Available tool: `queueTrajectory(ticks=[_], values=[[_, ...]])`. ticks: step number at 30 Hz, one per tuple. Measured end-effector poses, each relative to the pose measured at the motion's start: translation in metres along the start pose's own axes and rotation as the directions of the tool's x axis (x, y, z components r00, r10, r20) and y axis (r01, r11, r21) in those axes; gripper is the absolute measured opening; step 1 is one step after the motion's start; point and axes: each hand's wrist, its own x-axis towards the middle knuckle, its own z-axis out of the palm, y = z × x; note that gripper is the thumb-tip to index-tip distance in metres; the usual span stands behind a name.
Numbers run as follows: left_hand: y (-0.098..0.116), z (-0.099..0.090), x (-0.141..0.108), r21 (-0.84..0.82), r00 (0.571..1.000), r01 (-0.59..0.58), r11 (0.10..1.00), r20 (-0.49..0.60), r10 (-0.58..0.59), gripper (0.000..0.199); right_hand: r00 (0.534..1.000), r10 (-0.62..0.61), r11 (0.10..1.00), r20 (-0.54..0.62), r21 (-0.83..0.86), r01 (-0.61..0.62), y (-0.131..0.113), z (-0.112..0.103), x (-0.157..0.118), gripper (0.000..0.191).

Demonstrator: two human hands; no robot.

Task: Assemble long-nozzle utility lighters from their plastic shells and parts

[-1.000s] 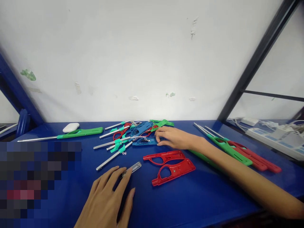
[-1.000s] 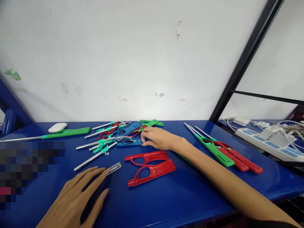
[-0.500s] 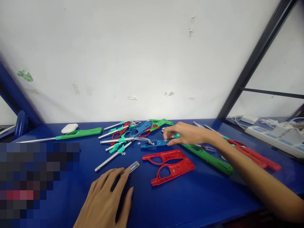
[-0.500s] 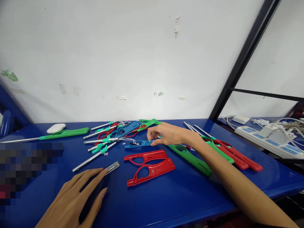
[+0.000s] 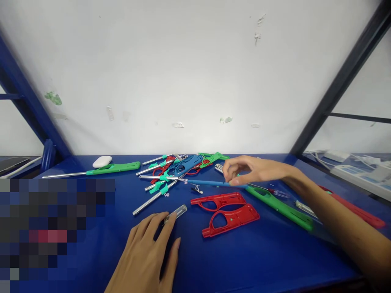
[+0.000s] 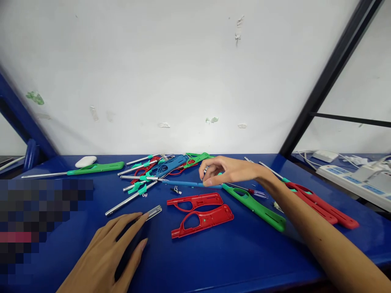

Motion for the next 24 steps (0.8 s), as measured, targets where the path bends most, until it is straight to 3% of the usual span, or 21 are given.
queueTrajectory(ticks=[6, 17, 20, 24], values=[[-0.002, 0.003, -0.001, -0.013, 1.0, -0.001, 1.0, 0.005, 0.001, 0.04, 0.997, 0.078, 0.997, -0.018, 0.025, -0.077, 0.009, 0.004, 0.007, 0.03], [-0.002, 0.002, 0.003, 0.038, 0.999, -0.033, 0.999, -0.033, 0.034, 0.037, 0.998, 0.064, 0.985, -0.012, -0.163, -0.065, 0.024, 0.022, 0.023, 0.031], [-0.002, 0.002, 0.003, 0.053, 0.998, -0.044, 0.998, -0.043, 0.047, 0.037, 0.995, 0.064, 0.973, -0.078, -0.218, -0.08, 0.027, 0.015, 0.02, 0.031], [-0.005, 0.007, 0.001, 0.049, 0.997, -0.032, 0.998, -0.066, 0.035, 0.038, 0.956, 0.116, 0.93, -0.271, -0.308, -0.2, 0.042, -0.006, 0.01, 0.029]])
